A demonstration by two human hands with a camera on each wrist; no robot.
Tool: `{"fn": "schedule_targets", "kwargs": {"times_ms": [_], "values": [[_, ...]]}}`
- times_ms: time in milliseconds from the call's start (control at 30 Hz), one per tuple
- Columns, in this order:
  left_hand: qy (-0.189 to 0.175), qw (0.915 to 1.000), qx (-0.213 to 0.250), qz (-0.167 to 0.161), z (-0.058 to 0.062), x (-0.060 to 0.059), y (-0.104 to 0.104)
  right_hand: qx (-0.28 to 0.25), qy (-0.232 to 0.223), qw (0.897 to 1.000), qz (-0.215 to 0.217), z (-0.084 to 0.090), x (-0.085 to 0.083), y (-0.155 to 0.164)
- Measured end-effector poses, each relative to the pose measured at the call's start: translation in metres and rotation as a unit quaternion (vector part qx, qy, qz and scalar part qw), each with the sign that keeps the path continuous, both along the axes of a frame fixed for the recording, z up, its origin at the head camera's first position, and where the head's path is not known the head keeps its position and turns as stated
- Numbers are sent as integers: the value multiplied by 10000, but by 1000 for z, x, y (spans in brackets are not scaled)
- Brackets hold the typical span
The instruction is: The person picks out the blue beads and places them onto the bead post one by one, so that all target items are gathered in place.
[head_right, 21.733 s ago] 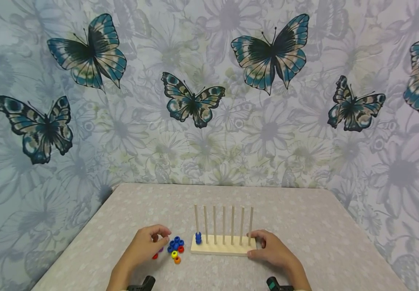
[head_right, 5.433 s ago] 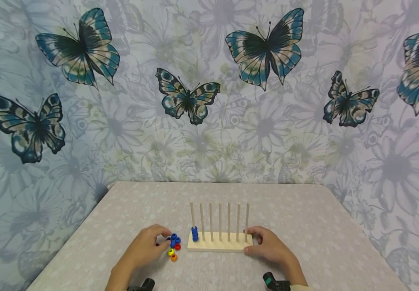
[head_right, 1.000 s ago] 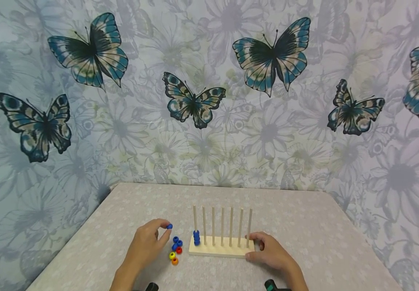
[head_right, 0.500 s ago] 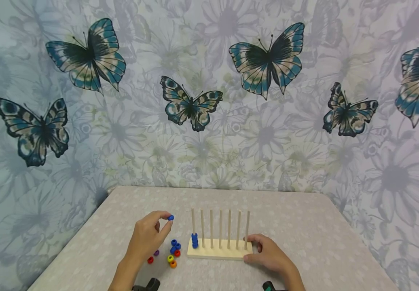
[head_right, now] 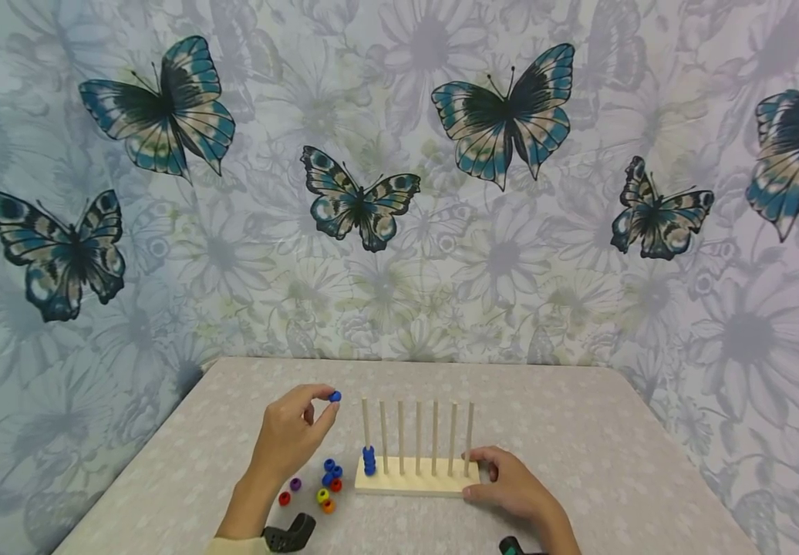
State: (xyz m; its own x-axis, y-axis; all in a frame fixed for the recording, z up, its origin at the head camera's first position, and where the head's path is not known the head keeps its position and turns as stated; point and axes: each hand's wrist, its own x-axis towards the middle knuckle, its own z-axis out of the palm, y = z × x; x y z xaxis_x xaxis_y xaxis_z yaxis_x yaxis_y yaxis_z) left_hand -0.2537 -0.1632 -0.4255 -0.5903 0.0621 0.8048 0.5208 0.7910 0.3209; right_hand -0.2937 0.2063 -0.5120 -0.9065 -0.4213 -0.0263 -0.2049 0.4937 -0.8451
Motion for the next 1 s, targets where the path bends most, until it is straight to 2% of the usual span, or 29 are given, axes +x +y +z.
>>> {"fn": "schedule_targets", "kwargs": {"times_ms": [233, 567, 733, 1000], "values": [[333, 9988, 225, -286, 7, -5, 8, 54, 23, 10000, -8, 1, -1, 0], [464, 9959, 590, -501, 20, -10, 26, -30, -48, 10000, 22, -2, -1, 1], [468, 9942, 718, -647, 20, -13, 36, -32, -81, 10000, -9, -2, 0, 1], [373, 9948, 698, -642, 14, -16, 41, 23, -38, 10000, -42, 0, -1, 1]]}}
